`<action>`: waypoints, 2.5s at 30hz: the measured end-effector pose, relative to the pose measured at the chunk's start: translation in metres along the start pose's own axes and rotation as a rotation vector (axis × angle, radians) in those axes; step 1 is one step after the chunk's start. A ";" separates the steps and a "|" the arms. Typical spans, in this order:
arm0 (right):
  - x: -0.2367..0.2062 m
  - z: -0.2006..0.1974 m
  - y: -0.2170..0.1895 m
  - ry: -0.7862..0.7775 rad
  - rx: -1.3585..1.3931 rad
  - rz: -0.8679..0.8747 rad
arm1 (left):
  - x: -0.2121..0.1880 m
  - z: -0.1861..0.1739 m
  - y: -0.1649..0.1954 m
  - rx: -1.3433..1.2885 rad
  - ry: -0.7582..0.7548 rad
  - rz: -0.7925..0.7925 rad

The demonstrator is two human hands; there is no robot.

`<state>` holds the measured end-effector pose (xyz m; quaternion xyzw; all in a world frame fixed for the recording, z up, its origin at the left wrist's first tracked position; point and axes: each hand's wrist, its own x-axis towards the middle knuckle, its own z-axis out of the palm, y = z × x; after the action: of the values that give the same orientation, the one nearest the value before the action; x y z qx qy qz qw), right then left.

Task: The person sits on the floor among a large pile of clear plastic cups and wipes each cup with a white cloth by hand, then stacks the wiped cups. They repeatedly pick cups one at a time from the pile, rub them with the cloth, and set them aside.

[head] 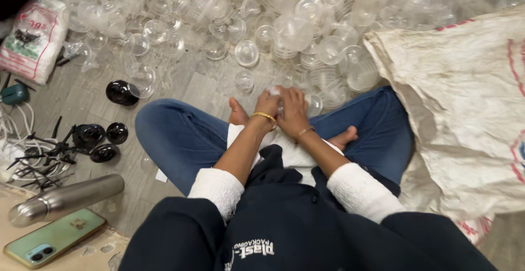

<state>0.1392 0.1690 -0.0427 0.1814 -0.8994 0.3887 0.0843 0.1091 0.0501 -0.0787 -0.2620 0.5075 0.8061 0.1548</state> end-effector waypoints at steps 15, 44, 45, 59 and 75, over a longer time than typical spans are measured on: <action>0.057 0.007 -0.024 0.058 0.132 -0.096 | 0.009 -0.008 -0.003 -0.458 -0.174 0.190; 0.170 -0.055 0.046 0.105 -0.534 -0.132 | -0.015 -0.069 0.113 0.141 -0.140 0.276; 0.170 -0.059 0.050 0.118 -0.549 -0.135 | -0.017 -0.068 0.114 0.166 -0.151 0.265; 0.100 -0.046 -0.017 0.024 0.643 0.250 | -0.040 -0.038 0.128 0.224 -0.359 0.698; 0.080 -0.022 -0.074 0.194 0.408 0.303 | -0.026 -0.037 0.109 0.219 -0.040 0.845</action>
<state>0.0946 0.1170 0.0454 0.0199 -0.8071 0.5855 0.0730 0.0838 -0.0305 0.0038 0.0022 0.6494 0.7451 -0.1520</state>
